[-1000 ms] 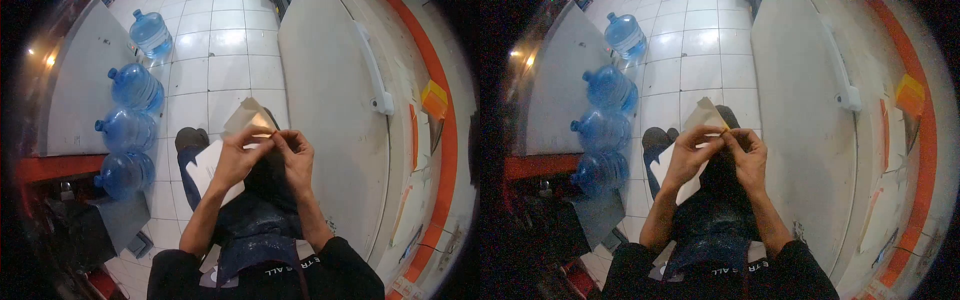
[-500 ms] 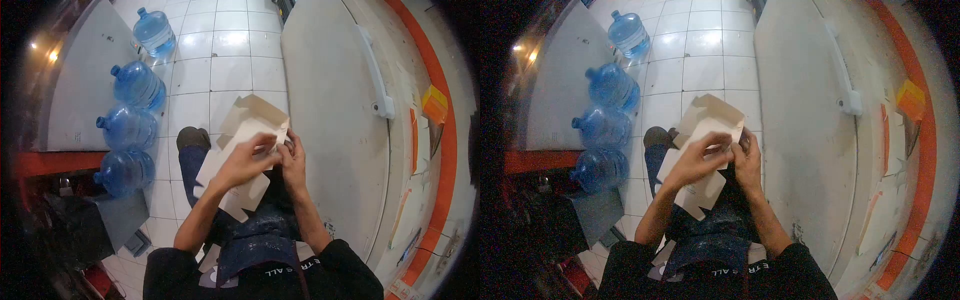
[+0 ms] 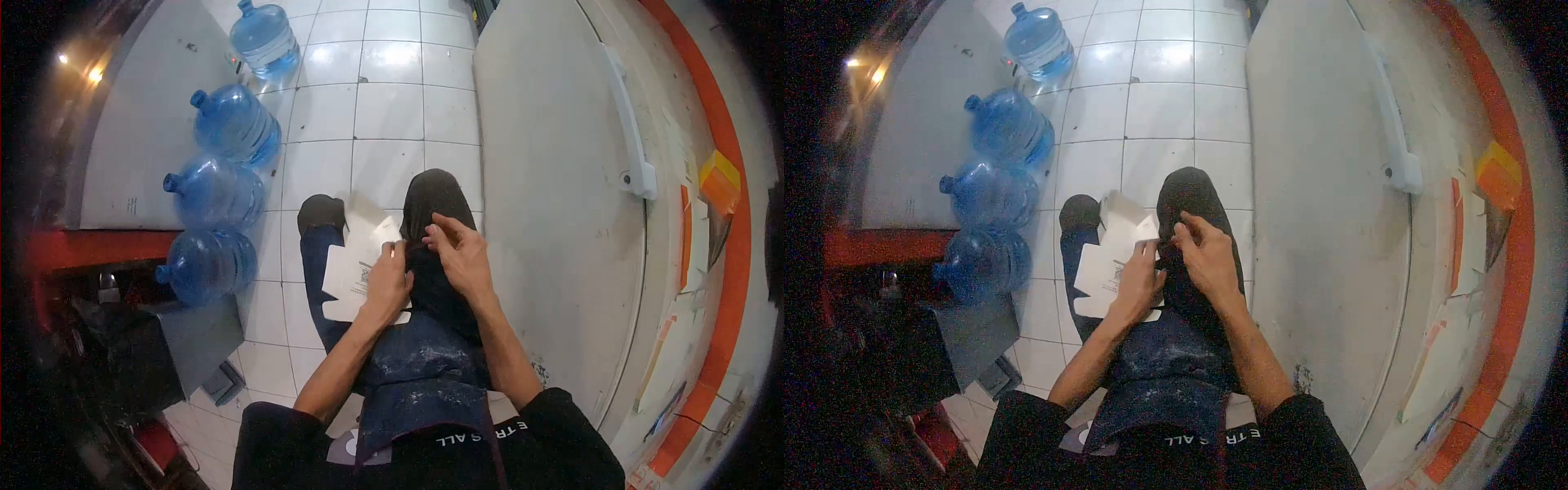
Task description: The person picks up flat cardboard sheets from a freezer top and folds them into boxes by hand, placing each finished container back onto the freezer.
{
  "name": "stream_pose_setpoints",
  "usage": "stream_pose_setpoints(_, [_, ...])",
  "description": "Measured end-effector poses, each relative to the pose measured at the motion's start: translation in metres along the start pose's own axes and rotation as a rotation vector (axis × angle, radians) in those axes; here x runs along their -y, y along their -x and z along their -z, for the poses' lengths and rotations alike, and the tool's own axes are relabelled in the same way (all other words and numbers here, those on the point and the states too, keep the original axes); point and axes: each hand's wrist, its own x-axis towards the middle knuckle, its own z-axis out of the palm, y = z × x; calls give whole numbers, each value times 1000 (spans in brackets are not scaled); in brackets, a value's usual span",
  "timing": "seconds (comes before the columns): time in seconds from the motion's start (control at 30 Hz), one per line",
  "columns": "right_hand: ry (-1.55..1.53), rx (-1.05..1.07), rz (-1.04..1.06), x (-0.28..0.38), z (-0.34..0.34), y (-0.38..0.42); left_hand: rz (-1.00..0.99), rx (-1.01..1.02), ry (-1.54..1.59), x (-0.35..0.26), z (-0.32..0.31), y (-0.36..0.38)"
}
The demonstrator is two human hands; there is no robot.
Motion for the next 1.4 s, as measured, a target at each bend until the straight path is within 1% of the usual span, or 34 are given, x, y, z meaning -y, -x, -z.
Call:
stream_pose_setpoints(0.07, [32,18,18,7,-4,4,35,-13,-135,-8,6,1])
stream_pose_setpoints(0.1, [62,29,39,11,-6,2,40,-24,-134,-6,8,1])
stream_pose_setpoints(0.13, [65,38,38,11,-8,1,26,-34,-244,-2,10,4])
stream_pose_setpoints(0.17, [159,95,50,9,-12,0,14,-35,-357,2,10,9])
stream_pose_setpoints(0.2, [248,150,65,8,-17,-1,22,-30,-361,4,10,11])
stream_pose_setpoints(0.23, [209,155,129,-4,-25,-3,8,-19,-433,6,12,13])
stream_pose_setpoints(0.27, [203,154,131,-11,-32,-3,-11,-15,-505,7,15,13])
stream_pose_setpoints(0.33, [352,246,-18,-15,-46,-17,44,-111,-486,6,22,24])
stream_pose_setpoints(0.37, [403,264,-36,-37,-58,-28,73,-87,-555,15,27,25])
stream_pose_setpoints(0.4, [413,313,-63,-68,-73,-44,77,-75,-530,17,37,30])
stream_pose_setpoints(0.43, [381,316,-100,-75,-85,-50,52,-103,-529,24,40,34])
stream_pose_setpoints(0.47, [132,424,-176,-115,-102,-71,30,-111,-513,31,45,36])
stream_pose_setpoints(0.5, [-54,435,-171,-97,-105,-64,46,-88,-483,31,53,37])
stream_pose_setpoints(0.53, [-157,484,-230,-56,-99,-51,67,-55,-453,31,61,39])
stream_pose_setpoints(0.57, [-111,454,-158,-62,-105,-56,44,-48,-448,37,64,42])
stream_pose_setpoints(0.63, [-106,449,-144,-55,-107,-54,34,-24,-446,38,68,42])
stream_pose_setpoints(0.67, [-83,449,-125,-57,-109,-56,25,-44,-451,40,68,41])
stream_pose_setpoints(0.73, [-63,396,-69,-75,-114,-60,34,-30,-394,42,66,39])
stream_pose_setpoints(0.77, [-154,303,-63,-51,-109,-44,35,-97,-387,38,65,38])
stream_pose_setpoints(0.8, [-153,309,-53,-43,-107,-41,35,-108,-390,37,64,35])
stream_pose_setpoints(0.87, [-142,320,-83,-42,-100,-38,53,-223,-247,34,64,29])
stream_pose_setpoints(0.9, [11,255,-25,-45,-97,-37,2,-313,-315,30,64,25])
stream_pose_setpoints(0.93, [12,260,-21,-47,-93,-36,5,-319,-317,27,66,22])
stream_pose_setpoints(1.0, [-31,257,-31,-48,-84,-34,-119,-322,-268,19,73,18])
stream_pose_setpoints(1.03, [-89,250,45,-66,-85,-40,-170,-408,-236,25,62,14])
stream_pose_setpoints(1.07, [-86,261,51,-66,-80,-42,-163,-420,-238,25,58,14])
stream_pose_setpoints(1.13, [13,297,-59,-67,-75,-45,-161,-364,-320,25,50,14])
stream_pose_setpoints(1.17, [104,278,-86,-48,-73,-39,-201,-402,-355,31,44,13])
stream_pose_setpoints(1.2, [109,292,-86,-36,-70,-34,-187,-408,-355,28,43,14])
stream_pose_setpoints(1.27, [214,277,-154,-25,-69,-29,-141,-406,-337,23,45,16])
stream_pose_setpoints(1.3, [187,259,-106,-34,-72,-31,-146,-423,-334,22,46,17])
stream_pose_setpoints(1.33, [195,290,-101,-36,-73,-31,-118,-439,-339,22,46,17])
stream_pose_setpoints(1.4, [-44,275,-55,-32,-70,-26,-147,-512,-223,19,47,19])
